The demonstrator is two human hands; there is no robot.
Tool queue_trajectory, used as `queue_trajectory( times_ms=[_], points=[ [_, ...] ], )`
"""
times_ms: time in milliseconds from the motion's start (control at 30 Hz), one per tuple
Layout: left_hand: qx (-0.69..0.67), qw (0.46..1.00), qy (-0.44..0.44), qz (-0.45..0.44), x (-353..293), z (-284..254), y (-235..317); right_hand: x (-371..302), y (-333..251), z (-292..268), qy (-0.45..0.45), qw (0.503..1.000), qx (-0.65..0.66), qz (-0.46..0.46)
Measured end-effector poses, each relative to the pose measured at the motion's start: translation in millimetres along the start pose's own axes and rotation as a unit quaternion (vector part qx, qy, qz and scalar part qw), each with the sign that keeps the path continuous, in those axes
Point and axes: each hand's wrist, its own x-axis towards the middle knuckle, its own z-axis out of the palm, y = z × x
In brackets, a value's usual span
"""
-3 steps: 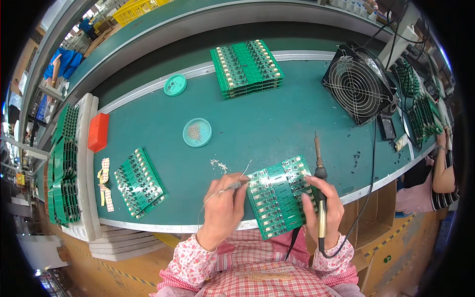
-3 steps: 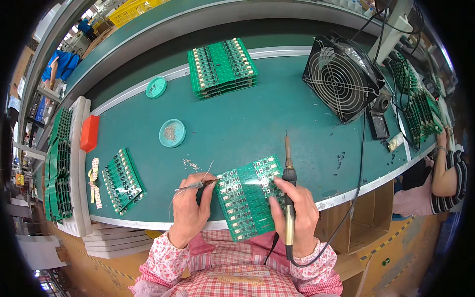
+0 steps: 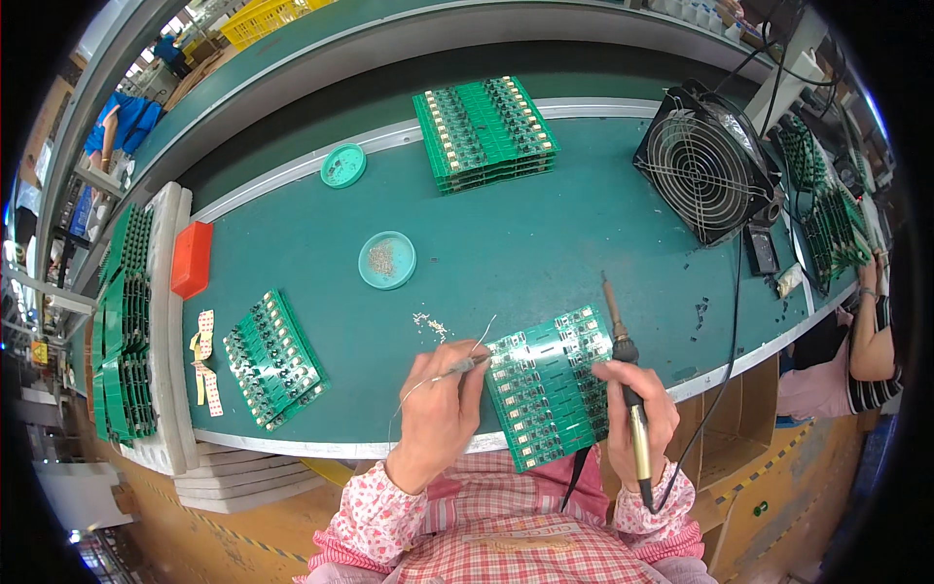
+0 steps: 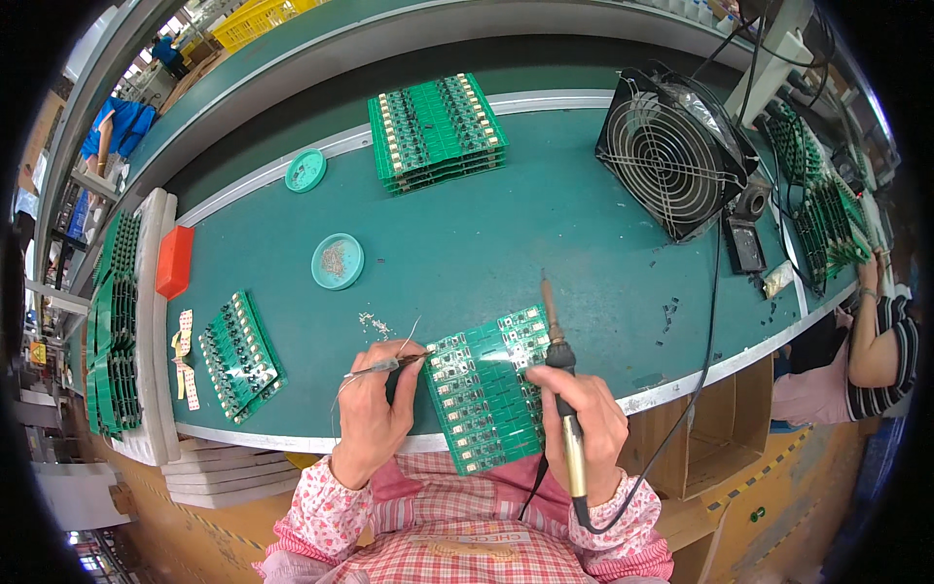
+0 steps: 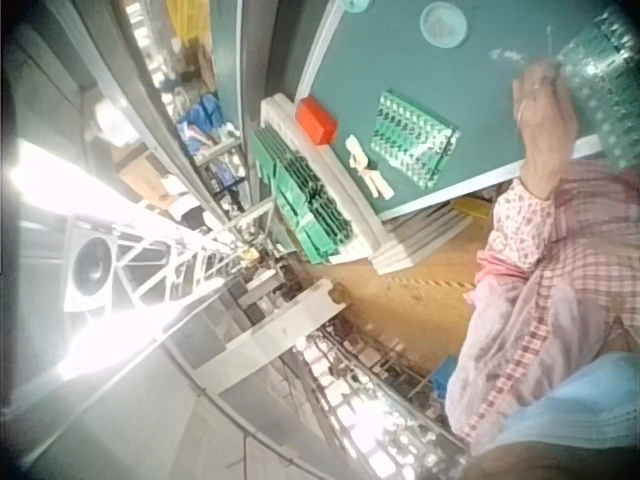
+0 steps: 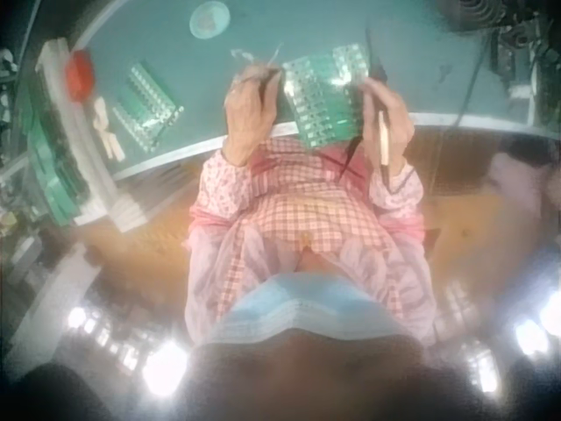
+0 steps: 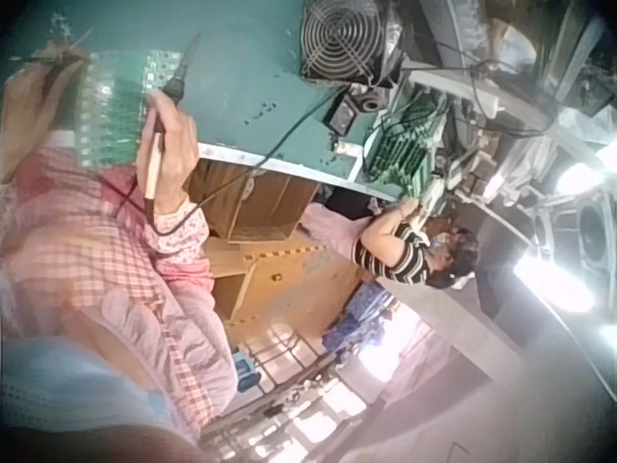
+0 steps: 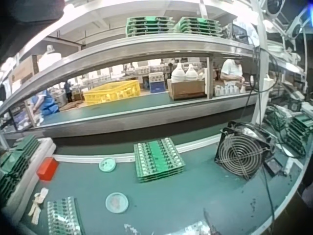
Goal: The person solders components onto a circuit board using a soldering iron, solder wire, and tweezers.
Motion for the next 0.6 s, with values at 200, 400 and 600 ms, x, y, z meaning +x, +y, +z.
queue_trajectory(
  times_ms=[200, 400, 600],
  points=[
    [0.002, 1.000, -0.005, 0.009, 0.4, -0.8, -0.6, 1.8, -7.0, 2.3, -0.008, 0.994, 0.111, -0.003],
    [0.002, 1.000, -0.008, 0.014, 1.0, -1.2, -0.6, -0.3, -16.9, 13.9, 0.011, 0.954, 0.282, 0.105],
    [-0.001, 1.000, -0.007, 0.017, 0.3, -1.3, -1.9, 7.1, -16.7, 18.9, -0.015, 0.957, 0.281, 0.076]
  ],
)
